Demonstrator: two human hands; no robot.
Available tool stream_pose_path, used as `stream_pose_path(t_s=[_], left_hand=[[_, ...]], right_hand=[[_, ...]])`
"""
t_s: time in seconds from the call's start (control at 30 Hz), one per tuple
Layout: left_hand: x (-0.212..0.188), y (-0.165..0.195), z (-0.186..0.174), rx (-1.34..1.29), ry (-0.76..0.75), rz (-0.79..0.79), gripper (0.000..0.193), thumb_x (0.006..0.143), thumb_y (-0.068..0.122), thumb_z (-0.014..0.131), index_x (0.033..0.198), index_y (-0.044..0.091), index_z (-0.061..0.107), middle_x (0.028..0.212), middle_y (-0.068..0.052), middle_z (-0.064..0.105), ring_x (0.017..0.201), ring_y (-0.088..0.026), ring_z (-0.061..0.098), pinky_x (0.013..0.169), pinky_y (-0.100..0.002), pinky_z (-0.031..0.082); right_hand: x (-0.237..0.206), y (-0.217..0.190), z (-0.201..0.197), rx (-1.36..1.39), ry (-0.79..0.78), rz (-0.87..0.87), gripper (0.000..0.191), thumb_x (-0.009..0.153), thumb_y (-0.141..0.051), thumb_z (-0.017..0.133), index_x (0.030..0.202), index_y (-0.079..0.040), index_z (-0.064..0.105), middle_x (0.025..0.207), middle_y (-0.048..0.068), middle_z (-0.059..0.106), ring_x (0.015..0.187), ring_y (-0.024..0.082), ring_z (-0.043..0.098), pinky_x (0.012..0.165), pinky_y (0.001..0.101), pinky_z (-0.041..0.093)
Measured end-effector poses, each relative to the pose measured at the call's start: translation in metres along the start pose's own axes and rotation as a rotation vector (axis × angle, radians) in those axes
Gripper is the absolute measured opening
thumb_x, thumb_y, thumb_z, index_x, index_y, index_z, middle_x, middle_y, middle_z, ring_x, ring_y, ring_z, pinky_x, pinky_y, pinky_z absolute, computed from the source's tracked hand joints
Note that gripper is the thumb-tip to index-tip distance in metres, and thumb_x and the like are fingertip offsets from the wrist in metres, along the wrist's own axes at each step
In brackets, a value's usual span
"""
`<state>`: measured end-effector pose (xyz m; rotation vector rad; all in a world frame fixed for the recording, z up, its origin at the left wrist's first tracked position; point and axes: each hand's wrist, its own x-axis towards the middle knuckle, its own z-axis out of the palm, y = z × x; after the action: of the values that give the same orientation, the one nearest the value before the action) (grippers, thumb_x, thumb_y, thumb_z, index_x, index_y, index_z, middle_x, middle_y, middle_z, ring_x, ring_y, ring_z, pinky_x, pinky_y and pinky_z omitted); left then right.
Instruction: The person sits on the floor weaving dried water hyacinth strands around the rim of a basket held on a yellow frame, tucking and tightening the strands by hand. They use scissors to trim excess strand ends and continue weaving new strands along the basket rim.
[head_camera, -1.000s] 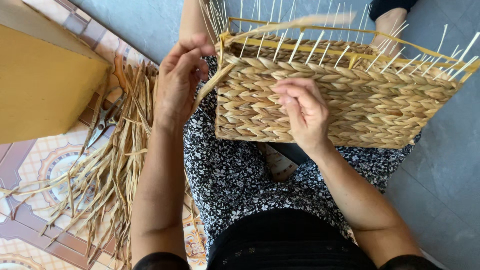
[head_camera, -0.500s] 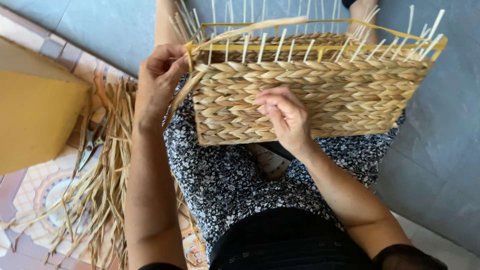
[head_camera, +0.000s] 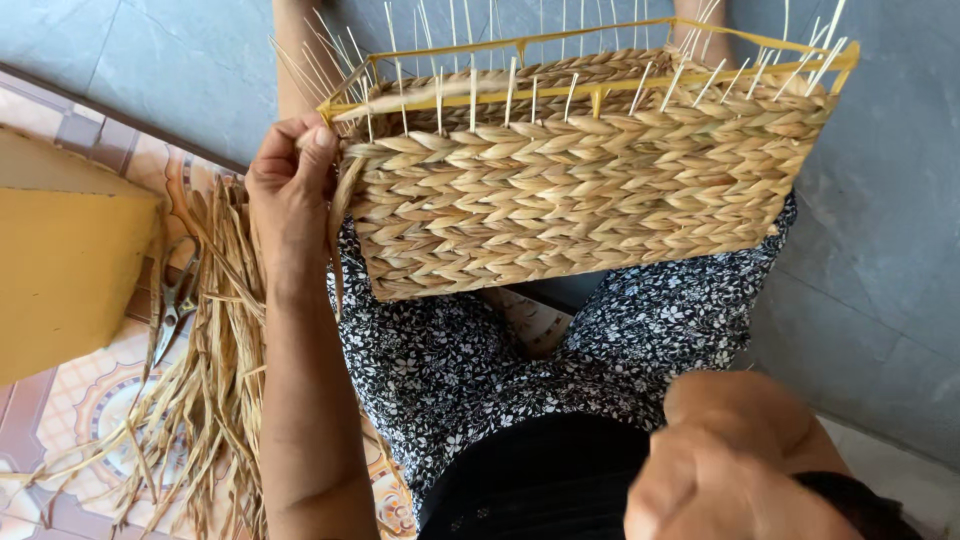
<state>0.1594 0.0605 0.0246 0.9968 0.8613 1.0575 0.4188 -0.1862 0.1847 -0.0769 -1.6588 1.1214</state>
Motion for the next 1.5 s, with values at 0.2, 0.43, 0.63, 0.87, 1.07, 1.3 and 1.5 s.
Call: stream_pose_path(t_s=[0.2,0.43,0.63,0.87,1.07,1.3,1.5], left_hand=[[0.007,-0.007,-0.014,-0.585,0.252,-0.191,0.019,0.107,0.018,0.057,0.099,0.002,0.063,0.085,-0.005,0.066,0.064,-0.009,0.053,0.056,-0.024,0.043],[0.000,0.005,-0.038,-0.753,0.108,0.038,0.038,0.108,0.013,0.062,0.144,0.003,0.055,0.087,-0.002,0.059,0.062,-0.005,0.037,0.055,-0.020,0.033],[-0.006,0.009,-0.037,-0.337,0.118,0.126,0.043,0.105,0.012,0.068,0.145,0.001,0.056,0.087,0.002,0.061,0.067,-0.003,0.046,0.058,-0.020,0.037],[-0.009,0.014,-0.048,0.214,0.337,0.195,0.038,0.113,0.032,0.059,0.111,-0.002,0.075,0.084,-0.003,0.067,0.068,-0.007,0.056,0.058,-0.023,0.043],[-0.032,0.053,-0.079,0.255,0.403,0.086,0.052,0.112,0.044,0.053,0.099,-0.001,0.075,0.080,-0.006,0.071,0.066,-0.012,0.065,0.061,-0.026,0.054],[-0.056,0.057,-0.033,0.750,0.050,0.238,0.022,0.102,0.022,0.075,0.108,0.001,0.072,0.099,-0.011,0.078,0.090,-0.016,0.075,0.082,-0.030,0.061],[-0.036,0.064,0.001,0.871,-0.111,0.063,0.049,0.089,0.027,0.083,0.121,-0.001,0.058,0.085,-0.013,0.075,0.075,-0.022,0.072,0.065,-0.035,0.056]], right_hand=[[0.005,0.007,0.005,0.077,-0.059,-0.025,0.011,0.100,0.003,0.057,0.102,-0.008,0.057,0.090,0.005,0.062,0.070,0.013,0.061,0.060,0.0268,0.052],[0.003,0.003,-0.004,0.126,-0.103,-0.022,0.014,0.099,0.003,0.056,0.093,-0.009,0.051,0.083,0.004,0.058,0.068,0.016,0.062,0.062,0.0313,0.055],[0.029,0.001,-0.020,0.068,-0.093,0.040,0.021,0.099,0.002,0.055,0.085,-0.011,0.046,0.077,0.003,0.055,0.067,0.018,0.063,0.064,0.0351,0.058],[0.096,0.093,-0.028,-0.410,0.521,0.425,0.015,0.102,0.010,0.052,0.111,-0.001,0.055,0.099,0.013,0.075,0.063,-0.001,0.058,0.048,0.0161,0.049],[0.041,0.191,-0.059,-0.933,0.298,0.382,0.015,0.110,0.005,0.058,0.120,-0.003,0.051,0.117,0.014,0.072,0.087,0.014,0.074,0.068,0.0215,0.062],[0.067,0.226,-0.067,-1.353,0.074,0.555,0.013,0.106,-0.004,0.064,0.110,-0.006,0.052,0.089,0.008,0.073,0.059,0.015,0.068,0.043,0.0262,0.053],[0.071,0.237,-0.077,-1.241,0.087,0.560,0.013,0.107,-0.001,0.062,0.111,-0.007,0.052,0.089,0.006,0.073,0.070,0.015,0.074,0.051,0.0250,0.058]])
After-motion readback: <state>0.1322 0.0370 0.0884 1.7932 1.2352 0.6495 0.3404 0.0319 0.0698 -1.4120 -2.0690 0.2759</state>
